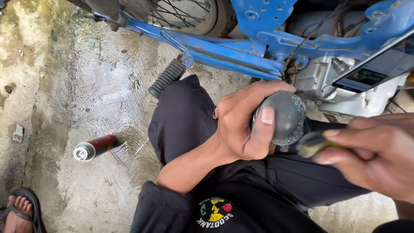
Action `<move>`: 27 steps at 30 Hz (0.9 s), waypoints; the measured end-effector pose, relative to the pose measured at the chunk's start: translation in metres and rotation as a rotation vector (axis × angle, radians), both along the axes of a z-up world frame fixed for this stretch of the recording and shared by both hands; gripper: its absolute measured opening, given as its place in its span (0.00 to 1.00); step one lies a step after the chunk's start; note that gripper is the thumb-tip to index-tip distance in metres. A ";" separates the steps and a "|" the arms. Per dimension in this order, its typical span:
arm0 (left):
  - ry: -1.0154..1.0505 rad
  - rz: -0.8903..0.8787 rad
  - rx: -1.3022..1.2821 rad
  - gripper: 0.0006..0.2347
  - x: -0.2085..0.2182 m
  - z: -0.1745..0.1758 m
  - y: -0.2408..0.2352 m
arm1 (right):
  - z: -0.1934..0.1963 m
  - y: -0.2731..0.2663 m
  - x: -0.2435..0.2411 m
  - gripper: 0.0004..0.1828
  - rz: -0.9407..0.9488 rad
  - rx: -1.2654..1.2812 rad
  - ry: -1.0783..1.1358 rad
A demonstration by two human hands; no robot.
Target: Cleaning carbon deposits from a motorcycle piston using a small wire brush
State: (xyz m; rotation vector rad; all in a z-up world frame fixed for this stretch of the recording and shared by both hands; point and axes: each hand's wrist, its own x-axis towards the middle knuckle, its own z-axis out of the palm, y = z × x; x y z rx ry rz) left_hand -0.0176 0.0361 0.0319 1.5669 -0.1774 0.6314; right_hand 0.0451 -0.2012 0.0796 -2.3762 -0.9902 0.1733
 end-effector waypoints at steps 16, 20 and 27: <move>0.035 -0.066 0.056 0.20 -0.011 0.006 -0.020 | 0.009 0.012 -0.009 0.21 0.311 0.249 -0.199; 0.114 -0.031 0.092 0.21 -0.014 0.006 -0.023 | -0.012 -0.011 0.003 0.20 0.192 0.091 -0.331; 0.299 -0.155 0.196 0.23 -0.019 0.034 -0.024 | -0.007 -0.015 0.005 0.21 0.246 0.187 -0.220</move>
